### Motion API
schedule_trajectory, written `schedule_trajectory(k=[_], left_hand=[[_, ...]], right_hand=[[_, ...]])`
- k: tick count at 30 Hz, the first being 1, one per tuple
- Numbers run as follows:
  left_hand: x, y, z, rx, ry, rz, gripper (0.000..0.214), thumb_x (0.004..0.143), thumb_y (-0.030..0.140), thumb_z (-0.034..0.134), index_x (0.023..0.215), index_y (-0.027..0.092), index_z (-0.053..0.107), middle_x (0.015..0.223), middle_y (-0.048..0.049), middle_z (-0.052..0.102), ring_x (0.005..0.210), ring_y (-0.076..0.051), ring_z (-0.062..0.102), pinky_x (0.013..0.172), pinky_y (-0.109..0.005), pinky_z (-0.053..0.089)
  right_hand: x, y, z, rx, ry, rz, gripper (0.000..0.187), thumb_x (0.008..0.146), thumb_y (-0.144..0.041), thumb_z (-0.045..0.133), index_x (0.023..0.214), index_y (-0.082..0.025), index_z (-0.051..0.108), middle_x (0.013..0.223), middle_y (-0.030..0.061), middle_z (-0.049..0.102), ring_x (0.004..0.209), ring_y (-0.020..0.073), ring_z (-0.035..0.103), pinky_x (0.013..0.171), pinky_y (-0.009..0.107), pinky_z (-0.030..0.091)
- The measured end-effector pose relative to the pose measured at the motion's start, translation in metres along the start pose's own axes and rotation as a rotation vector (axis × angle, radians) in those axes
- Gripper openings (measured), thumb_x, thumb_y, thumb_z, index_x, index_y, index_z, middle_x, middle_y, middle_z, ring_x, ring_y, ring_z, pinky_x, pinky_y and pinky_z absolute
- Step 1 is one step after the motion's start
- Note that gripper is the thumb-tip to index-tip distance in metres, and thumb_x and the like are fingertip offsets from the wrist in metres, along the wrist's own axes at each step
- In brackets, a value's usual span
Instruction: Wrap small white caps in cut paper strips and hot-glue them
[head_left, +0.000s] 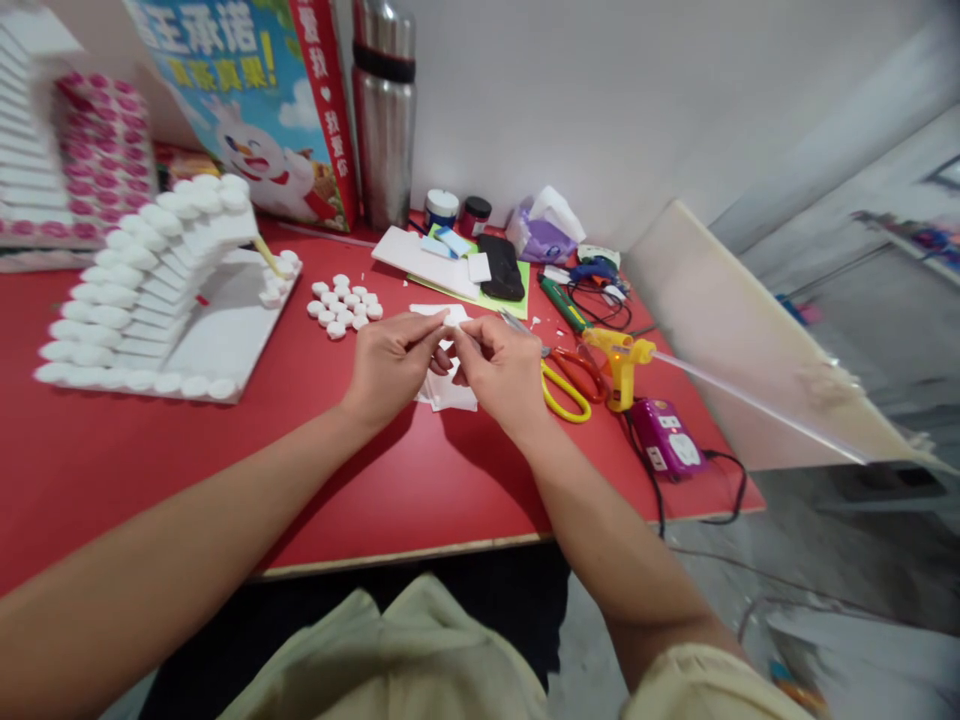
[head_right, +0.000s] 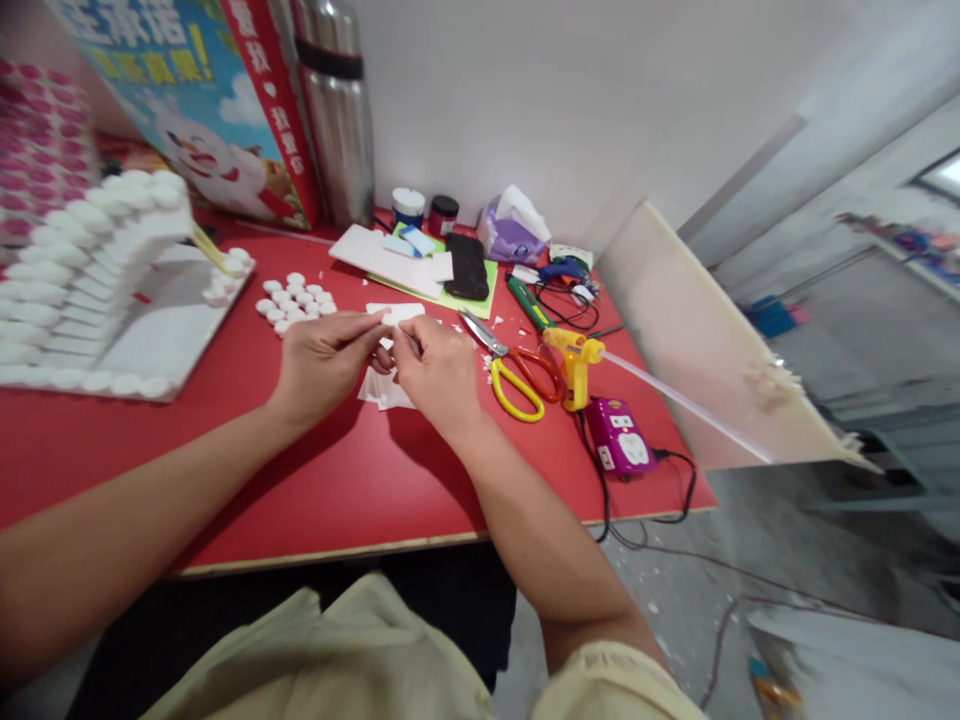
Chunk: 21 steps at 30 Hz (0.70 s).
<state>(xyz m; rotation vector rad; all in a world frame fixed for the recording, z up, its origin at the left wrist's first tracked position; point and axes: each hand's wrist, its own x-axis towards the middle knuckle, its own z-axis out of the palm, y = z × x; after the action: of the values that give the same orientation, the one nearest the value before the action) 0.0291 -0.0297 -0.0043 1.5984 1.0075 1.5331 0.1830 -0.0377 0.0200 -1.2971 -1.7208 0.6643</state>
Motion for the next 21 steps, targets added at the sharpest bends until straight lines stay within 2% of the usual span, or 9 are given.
schedule_trajectory(k=[5,9,13,16,21], left_hand=[[-0.001,0.002,0.0,-0.034,-0.03,0.002,0.017,0.094,0.027,0.07,0.091,0.018,0.084,0.071,-0.0037,0.075,0.059,-0.015,0.071,0.061,-0.028,0.06],[0.006,0.012,-0.006,-0.179,-0.084,-0.19,0.013,0.086,0.024,0.075,0.087,0.014,0.082,0.07,-0.0045,0.075,0.055,-0.015,0.07,0.056,-0.026,0.061],[0.013,0.019,-0.014,-0.278,-0.229,-0.357,0.019,0.078,0.028,0.083,0.089,0.012,0.083,0.072,-0.0054,0.076,0.055,-0.017,0.071,0.055,-0.03,0.064],[0.015,0.017,-0.017,-0.293,-0.285,-0.348,0.025,0.078,0.034,0.085,0.094,0.014,0.084,0.08,-0.0063,0.077,0.057,-0.017,0.071,0.054,-0.03,0.064],[0.014,0.012,-0.016,-0.247,-0.256,-0.232,0.023,0.082,0.034,0.083,0.096,0.015,0.085,0.09,-0.0069,0.077,0.06,-0.015,0.073,0.056,-0.027,0.064]], right_hand=[[0.001,0.001,-0.005,0.076,-0.003,0.014,0.02,0.096,-0.038,0.066,0.084,-0.022,0.069,0.067,0.0009,0.068,0.056,0.0147,0.065,0.055,0.028,0.05],[0.006,0.0,-0.019,0.24,-0.135,0.054,0.023,0.091,-0.04,0.073,0.084,-0.018,0.07,0.071,0.0011,0.074,0.046,0.0103,0.062,0.046,0.023,0.048],[0.011,0.001,-0.031,0.303,-0.241,0.023,0.026,0.089,-0.04,0.076,0.083,-0.016,0.072,0.07,0.0016,0.075,0.044,0.0088,0.061,0.043,0.021,0.046],[0.011,0.002,-0.033,0.311,-0.253,0.012,0.024,0.09,-0.039,0.076,0.085,-0.016,0.073,0.071,0.0014,0.075,0.045,0.0086,0.062,0.044,0.021,0.048],[0.008,0.0,-0.027,0.261,-0.188,0.039,0.027,0.091,-0.043,0.075,0.083,-0.017,0.072,0.07,0.0014,0.075,0.048,0.0098,0.064,0.048,0.021,0.05]])
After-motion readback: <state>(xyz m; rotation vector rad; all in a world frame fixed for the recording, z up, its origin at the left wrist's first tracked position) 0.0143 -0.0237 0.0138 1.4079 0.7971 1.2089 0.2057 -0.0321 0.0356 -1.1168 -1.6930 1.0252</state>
